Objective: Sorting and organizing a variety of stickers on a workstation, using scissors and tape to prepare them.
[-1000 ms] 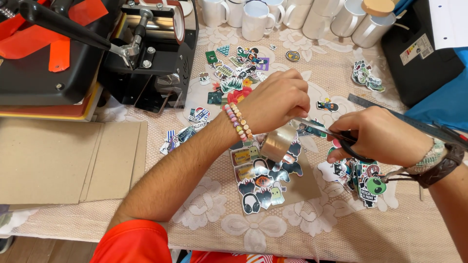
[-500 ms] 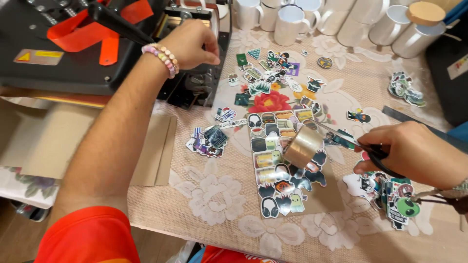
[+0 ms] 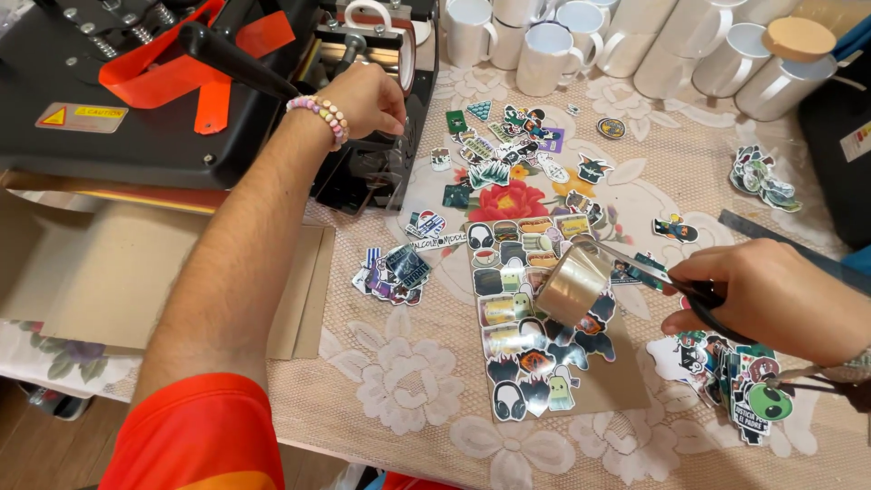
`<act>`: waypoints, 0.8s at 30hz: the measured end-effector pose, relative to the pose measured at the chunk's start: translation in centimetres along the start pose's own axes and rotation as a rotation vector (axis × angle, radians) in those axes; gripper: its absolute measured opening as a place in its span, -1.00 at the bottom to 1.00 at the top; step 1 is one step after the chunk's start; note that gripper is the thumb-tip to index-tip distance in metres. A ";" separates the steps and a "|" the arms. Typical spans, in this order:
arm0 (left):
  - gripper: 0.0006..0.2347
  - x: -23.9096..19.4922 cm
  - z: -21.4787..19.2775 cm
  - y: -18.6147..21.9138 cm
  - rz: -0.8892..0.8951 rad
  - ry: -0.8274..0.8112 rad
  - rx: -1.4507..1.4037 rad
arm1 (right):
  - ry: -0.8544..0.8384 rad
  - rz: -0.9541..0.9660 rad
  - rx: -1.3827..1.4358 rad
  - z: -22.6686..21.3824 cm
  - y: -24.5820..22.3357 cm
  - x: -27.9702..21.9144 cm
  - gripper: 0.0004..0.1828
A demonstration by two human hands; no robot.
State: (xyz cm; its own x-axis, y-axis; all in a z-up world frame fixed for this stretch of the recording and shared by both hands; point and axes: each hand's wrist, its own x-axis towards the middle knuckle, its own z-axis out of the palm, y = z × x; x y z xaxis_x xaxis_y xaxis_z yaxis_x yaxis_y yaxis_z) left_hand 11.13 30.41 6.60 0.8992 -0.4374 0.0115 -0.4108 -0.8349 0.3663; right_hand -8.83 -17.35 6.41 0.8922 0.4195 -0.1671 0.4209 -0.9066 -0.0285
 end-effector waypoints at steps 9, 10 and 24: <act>-0.93 0.7 0.2 -1.1 0.008 0.032 -0.006 | -0.004 -0.010 0.008 0.4 0.2 0.4 -0.49; -0.93 0.5 0.1 -1.0 0.007 0.030 -0.008 | -0.007 -0.010 0.008 0.3 0.1 0.4 -0.49; -0.19 0.2 -0.8 1.1 -0.141 -0.071 0.095 | -0.077 0.017 -0.025 -0.3 -0.8 0.5 -0.57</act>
